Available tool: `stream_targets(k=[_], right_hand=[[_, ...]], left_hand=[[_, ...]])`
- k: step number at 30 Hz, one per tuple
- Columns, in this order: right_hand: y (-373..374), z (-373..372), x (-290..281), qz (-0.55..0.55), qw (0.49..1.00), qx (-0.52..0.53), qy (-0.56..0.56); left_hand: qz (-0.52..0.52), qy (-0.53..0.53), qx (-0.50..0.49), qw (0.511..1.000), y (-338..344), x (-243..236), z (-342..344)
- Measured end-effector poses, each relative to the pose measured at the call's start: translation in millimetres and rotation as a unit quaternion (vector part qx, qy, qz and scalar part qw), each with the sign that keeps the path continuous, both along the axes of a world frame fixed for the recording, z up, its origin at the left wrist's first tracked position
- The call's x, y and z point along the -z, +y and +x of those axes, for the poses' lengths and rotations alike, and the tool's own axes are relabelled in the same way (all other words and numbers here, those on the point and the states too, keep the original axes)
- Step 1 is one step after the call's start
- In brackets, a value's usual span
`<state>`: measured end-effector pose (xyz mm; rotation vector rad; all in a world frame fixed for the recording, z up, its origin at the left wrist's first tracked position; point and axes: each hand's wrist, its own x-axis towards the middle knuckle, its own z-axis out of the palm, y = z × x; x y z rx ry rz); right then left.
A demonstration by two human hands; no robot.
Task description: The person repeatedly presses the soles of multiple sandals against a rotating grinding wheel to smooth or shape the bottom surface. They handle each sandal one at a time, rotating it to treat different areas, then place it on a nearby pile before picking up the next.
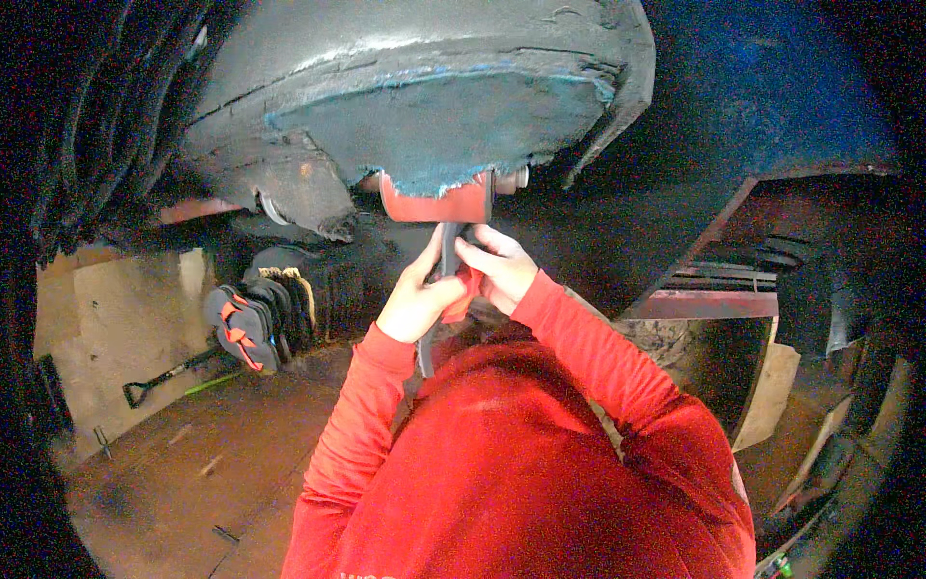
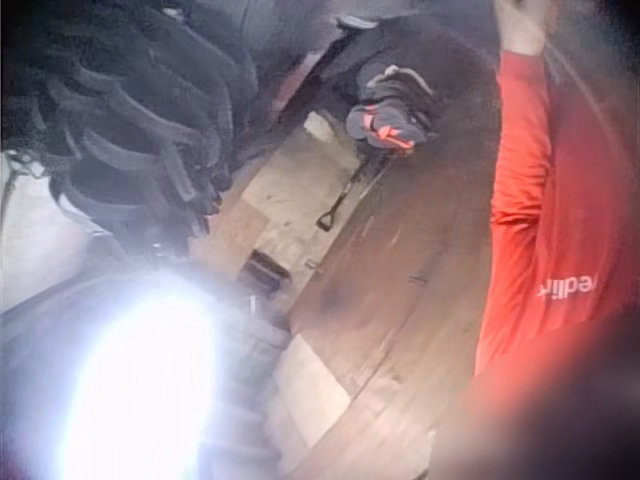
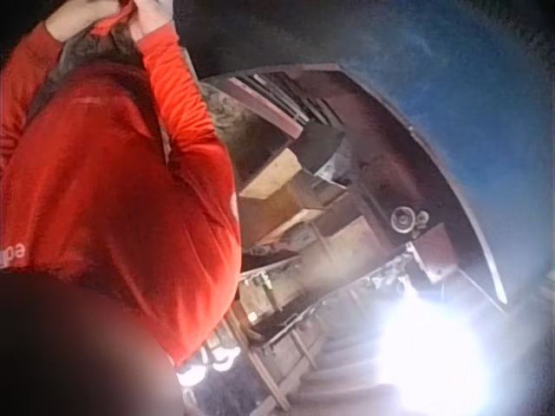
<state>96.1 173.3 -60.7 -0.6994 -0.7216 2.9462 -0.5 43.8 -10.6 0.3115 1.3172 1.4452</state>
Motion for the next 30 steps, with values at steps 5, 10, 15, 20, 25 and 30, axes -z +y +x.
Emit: stream_targets(k=[5, 10, 15, 20, 25, 30], right_hand=[[-4, 2, -19, 0.076, 0.996, -0.015, 0.035], [-4, 6, -37, 0.125, 0.990, -0.070, 0.000], [-6, 16, -36, 0.367, 0.924, -0.105, 0.030], [-25, 24, -31, 0.708, 0.697, -0.104, 0.056], [-40, 22, -18, 0.672, 0.737, -0.067, 0.036], [-19, 6, -9, 0.463, 0.877, -0.114, 0.063]], left_hand=[[0.022, 0.045, -0.017, 0.999, -21, -7, 15], [0.065, 0.080, -0.042, 0.994, -42, 2, 28], [0.086, 0.011, -0.044, 0.995, -60, 24, 50], [0.155, 0.004, -0.147, 0.977, -56, 26, 48], [-0.001, 0.311, -0.118, 0.943, -43, 16, 15], [-0.068, 0.313, -0.062, 0.945, -8, -4, -8]])
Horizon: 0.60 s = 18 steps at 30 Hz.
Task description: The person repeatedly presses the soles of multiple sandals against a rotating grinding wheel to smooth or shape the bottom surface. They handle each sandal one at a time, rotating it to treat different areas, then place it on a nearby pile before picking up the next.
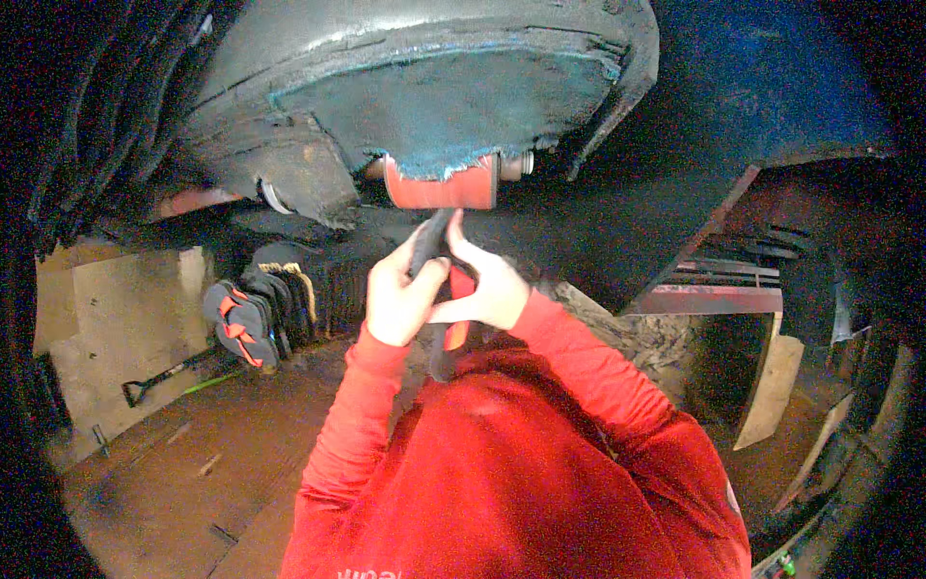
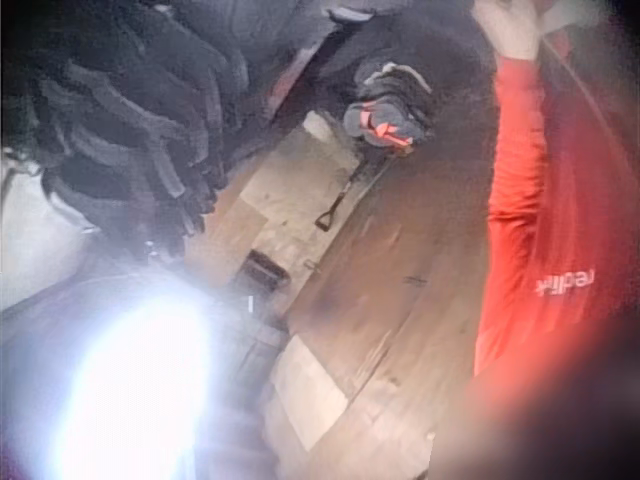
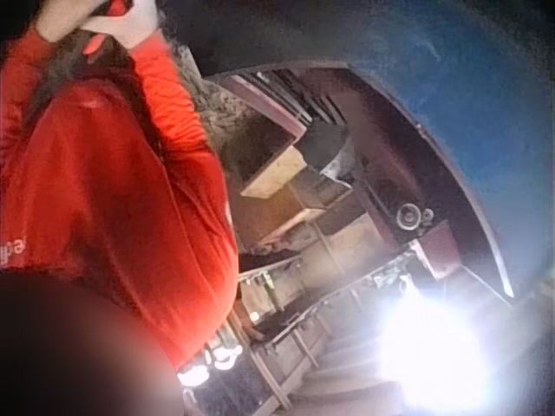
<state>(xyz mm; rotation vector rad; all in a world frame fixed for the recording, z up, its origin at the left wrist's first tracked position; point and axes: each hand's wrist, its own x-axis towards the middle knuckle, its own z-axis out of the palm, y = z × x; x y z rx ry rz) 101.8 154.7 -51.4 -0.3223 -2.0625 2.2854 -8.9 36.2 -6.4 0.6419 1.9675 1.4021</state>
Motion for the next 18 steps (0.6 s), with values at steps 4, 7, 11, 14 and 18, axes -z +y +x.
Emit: stream_targets(k=[4, 7, 11, 14, 18], right_hand=[[31, -9, -2, -0.184, 0.980, 0.035, -0.063], [27, 3, 3, 0.165, 0.986, -0.008, 0.036], [-18, 16, 21, 0.376, 0.921, 0.087, 0.058], [-40, 9, 29, 0.476, 0.867, 0.129, 0.068], [-45, -8, 21, 0.393, 0.906, 0.141, 0.067]], left_hand=[[-0.066, -0.093, 0.059, 0.992, 25, 8, -4], [0.059, -0.089, -0.063, 0.992, 7, 24, 15], [0.255, -0.255, -0.044, 0.932, -28, 29, 25], [0.088, -0.080, -0.031, 0.992, -27, 18, 14], [-0.034, 0.188, -0.011, 0.982, -8, -2, -3]])
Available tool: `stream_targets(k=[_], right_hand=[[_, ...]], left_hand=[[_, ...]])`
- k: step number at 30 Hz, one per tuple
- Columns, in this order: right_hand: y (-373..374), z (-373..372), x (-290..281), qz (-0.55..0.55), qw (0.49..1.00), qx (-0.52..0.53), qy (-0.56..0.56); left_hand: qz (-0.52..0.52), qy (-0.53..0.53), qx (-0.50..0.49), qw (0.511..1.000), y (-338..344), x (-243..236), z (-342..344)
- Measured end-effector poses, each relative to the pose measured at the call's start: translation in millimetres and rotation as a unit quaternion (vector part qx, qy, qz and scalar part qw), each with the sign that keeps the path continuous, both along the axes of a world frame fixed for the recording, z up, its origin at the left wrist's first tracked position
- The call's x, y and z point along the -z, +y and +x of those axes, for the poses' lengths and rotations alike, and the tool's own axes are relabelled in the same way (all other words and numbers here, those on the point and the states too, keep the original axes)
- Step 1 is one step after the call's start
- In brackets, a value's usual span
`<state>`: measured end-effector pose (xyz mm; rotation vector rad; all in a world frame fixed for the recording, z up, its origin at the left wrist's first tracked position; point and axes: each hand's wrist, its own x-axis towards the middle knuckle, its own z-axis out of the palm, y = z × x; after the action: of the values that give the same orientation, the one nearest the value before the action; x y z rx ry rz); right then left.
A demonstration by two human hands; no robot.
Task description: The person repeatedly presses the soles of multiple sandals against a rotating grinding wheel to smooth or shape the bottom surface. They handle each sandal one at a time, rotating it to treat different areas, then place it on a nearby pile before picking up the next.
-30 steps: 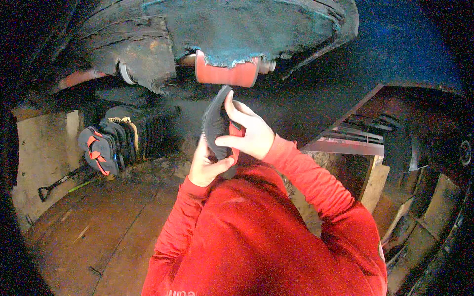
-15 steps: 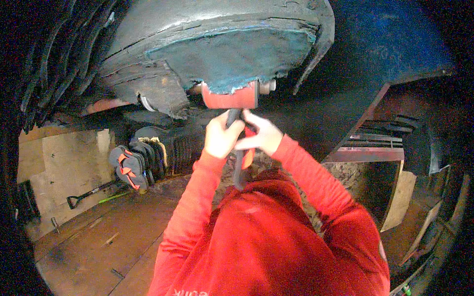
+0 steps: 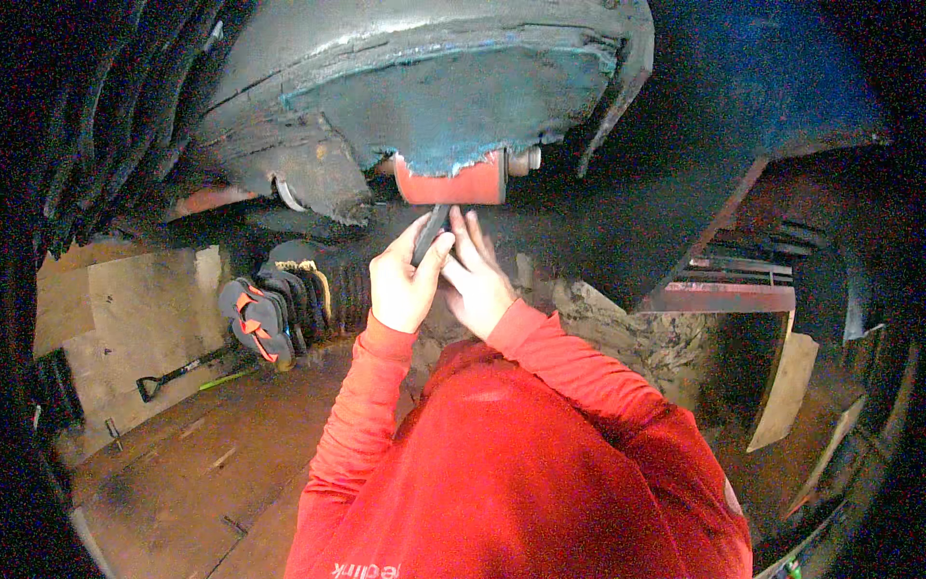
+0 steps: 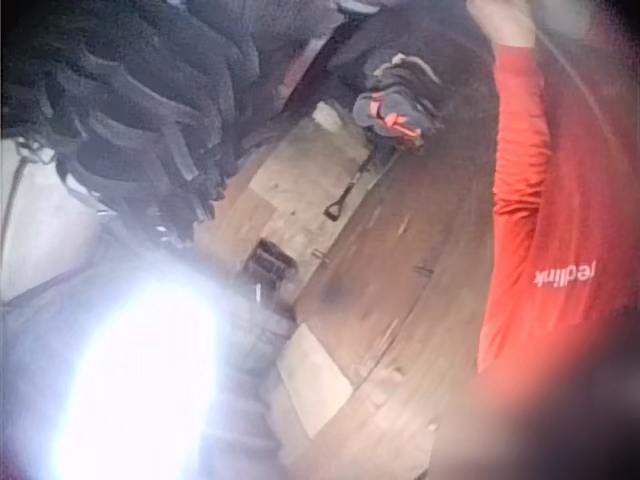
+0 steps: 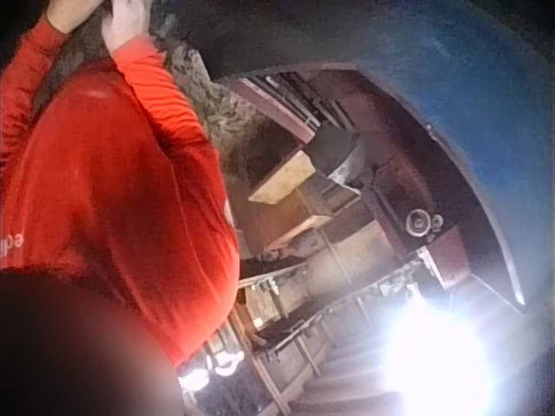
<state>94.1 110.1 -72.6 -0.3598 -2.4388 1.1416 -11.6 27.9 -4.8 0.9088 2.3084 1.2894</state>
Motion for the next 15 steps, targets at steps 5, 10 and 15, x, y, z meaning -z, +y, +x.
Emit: stream_targets(k=[5, 10, 15], right_hand=[[8, 6, -20, -0.083, 0.995, -0.052, -0.014], [19, 14, -32, -0.171, 0.979, -0.092, -0.061], [43, 10, -34, -0.229, 0.960, -0.120, -0.108]], left_hand=[[-0.036, 0.139, 0.029, 0.989, 8, -14, -5], [-0.084, 0.147, 0.027, 0.985, 16, -22, -6], [-0.119, 0.142, 0.014, 0.983, 33, -11, -6]])
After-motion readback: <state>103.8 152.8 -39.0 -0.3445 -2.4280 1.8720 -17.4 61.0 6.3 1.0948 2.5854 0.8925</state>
